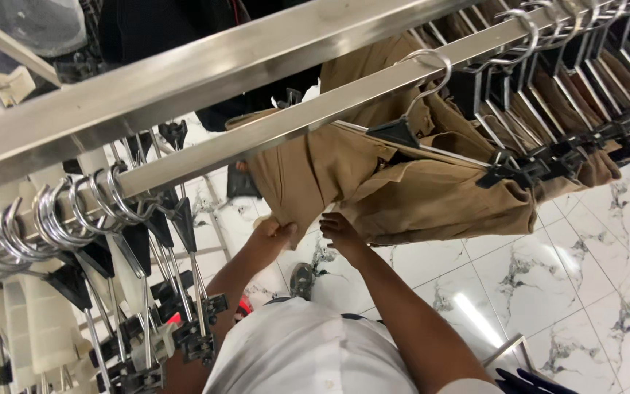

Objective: The person takes trousers from a shopping basket, clips them onto a hanger, and places the hanger on a retail display rack, repeating the process for multiple pairs.

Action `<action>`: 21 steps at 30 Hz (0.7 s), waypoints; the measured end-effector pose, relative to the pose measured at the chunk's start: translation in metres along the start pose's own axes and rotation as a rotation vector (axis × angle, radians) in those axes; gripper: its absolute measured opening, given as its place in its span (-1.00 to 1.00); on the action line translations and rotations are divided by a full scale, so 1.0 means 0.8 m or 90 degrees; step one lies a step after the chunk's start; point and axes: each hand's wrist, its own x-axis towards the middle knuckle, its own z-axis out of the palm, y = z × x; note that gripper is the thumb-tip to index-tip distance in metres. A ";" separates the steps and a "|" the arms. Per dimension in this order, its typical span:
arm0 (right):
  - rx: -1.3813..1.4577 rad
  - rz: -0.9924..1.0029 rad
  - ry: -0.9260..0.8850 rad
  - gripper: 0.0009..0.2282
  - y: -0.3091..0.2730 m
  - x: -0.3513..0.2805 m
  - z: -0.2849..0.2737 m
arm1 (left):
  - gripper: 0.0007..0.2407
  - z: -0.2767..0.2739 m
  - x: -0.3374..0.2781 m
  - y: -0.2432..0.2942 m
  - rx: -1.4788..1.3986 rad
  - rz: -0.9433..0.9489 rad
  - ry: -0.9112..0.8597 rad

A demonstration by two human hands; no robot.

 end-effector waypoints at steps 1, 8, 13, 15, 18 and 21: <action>0.031 -0.012 0.049 -0.52 0.017 0.019 -0.001 | -0.85 -0.005 -0.008 -0.009 -0.011 -0.034 0.005; 0.117 -0.014 0.046 -0.44 0.128 0.093 -0.022 | -0.54 -0.015 -0.075 -0.041 -0.086 -0.128 0.081; 0.165 -0.137 0.114 -0.77 0.110 0.045 -0.013 | -0.55 -0.013 -0.111 0.043 -0.011 -0.105 0.271; 0.134 -0.165 0.256 -0.92 0.075 -0.003 -0.011 | -0.64 -0.002 -0.118 0.086 -0.045 -0.077 0.356; 0.006 -0.170 0.387 -0.76 0.085 -0.019 -0.023 | -0.72 0.013 -0.098 0.066 -0.058 0.028 0.393; 0.256 -0.140 0.234 -0.82 0.104 -0.057 -0.031 | -0.86 0.026 -0.099 -0.055 -0.117 0.040 0.344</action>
